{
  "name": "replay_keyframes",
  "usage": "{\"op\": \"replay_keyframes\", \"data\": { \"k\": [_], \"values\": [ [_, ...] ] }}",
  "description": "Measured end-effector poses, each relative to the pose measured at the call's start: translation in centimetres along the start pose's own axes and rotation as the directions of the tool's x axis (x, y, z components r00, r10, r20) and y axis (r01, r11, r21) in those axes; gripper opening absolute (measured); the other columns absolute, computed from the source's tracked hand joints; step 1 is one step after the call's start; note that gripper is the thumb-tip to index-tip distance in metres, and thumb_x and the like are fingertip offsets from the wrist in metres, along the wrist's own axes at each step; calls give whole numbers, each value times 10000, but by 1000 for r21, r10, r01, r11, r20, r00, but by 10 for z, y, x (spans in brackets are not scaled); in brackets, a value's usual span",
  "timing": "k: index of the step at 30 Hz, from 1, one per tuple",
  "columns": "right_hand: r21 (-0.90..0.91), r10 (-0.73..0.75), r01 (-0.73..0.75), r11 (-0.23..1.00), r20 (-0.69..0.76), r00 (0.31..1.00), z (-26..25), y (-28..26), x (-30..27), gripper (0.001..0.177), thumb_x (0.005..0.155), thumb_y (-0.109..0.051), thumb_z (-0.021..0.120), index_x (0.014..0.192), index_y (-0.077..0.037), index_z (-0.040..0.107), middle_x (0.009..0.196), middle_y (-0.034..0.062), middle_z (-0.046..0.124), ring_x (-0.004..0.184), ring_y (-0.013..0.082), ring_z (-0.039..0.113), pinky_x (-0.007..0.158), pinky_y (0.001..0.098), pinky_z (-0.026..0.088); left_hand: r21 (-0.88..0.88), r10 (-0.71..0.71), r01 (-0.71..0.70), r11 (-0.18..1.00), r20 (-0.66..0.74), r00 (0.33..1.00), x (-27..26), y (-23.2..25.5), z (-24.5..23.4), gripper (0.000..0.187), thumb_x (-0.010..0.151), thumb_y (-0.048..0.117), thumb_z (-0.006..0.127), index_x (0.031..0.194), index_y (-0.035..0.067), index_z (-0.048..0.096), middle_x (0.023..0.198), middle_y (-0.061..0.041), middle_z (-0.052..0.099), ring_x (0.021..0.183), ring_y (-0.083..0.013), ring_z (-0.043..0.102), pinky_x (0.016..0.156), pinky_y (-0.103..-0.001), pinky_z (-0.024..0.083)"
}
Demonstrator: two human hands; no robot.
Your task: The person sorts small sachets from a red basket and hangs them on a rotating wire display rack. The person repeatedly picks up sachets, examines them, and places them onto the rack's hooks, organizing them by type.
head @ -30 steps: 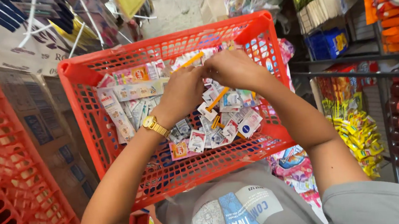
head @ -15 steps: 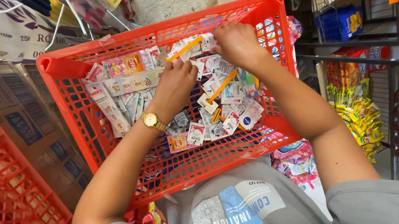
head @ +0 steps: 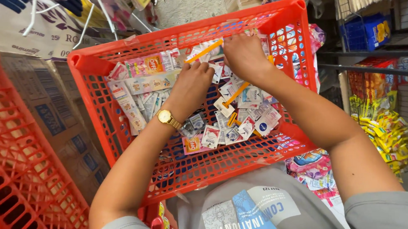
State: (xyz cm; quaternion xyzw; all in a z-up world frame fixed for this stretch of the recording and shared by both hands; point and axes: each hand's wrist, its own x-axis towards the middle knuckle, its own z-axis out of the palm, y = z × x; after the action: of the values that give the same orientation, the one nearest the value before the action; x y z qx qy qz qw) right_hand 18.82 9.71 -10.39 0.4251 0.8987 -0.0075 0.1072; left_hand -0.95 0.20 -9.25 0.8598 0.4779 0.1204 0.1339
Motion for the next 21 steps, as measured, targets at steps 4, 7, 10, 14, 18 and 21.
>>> {"op": "replay_keyframes", "data": {
  "k": [4,7,10,14,18,21],
  "values": [
    [10,-29,31,999,-116,993,-25,0,-13,182,843,-213,722,915,-47,704,875,138,727,826,298,724,654,450,550,-200,-71,47,979,-115,991,5,2,-2,305,855,3,607,1160,4,621,1169,-161,622,1118,-345,590,952,-450,473],
    [164,-17,41,986,-147,989,-61,-14,-24,161,867,-212,711,878,-53,690,814,133,723,754,310,719,622,461,543,-318,-150,79,945,-208,967,4,4,-8,362,938,58,624,1292,-8,581,1261,-192,603,1176,-385,565,1030,-481,449],
    [428,31,25,903,-124,992,-82,-26,-32,176,890,-212,700,863,-40,671,766,132,727,701,316,717,612,458,544,-398,-206,110,911,-208,956,2,6,-10,463,945,99,654,1380,1,528,1335,-204,587,1243,-405,549,1097,-485,432],
    [713,117,-67,698,-22,993,-77,-31,-35,201,914,-212,701,883,-18,661,743,120,743,662,245,739,617,379,570,-603,-286,115,790,-195,938,2,19,-25,798,857,189,779,1480,-67,351,1405,-269,518,1302,-433,521,1075,-465,450],
    [839,158,-111,532,30,987,-76,-30,-33,223,939,-225,694,897,-8,661,764,96,754,673,166,758,609,317,591,-591,-297,75,803,-289,910,0,16,-6,919,845,159,814,1515,-122,250,1458,-354,421,1365,-478,445,1116,-475,414],
    [903,155,-115,415,54,986,-77,-26,-28,255,964,-247,690,929,5,666,822,73,766,720,125,758,623,300,605,-666,-321,44,744,-300,898,2,13,-3,902,883,154,808,1518,-136,237,1375,-324,512,1270,-448,548,1044,-452,475]
  ]
}}
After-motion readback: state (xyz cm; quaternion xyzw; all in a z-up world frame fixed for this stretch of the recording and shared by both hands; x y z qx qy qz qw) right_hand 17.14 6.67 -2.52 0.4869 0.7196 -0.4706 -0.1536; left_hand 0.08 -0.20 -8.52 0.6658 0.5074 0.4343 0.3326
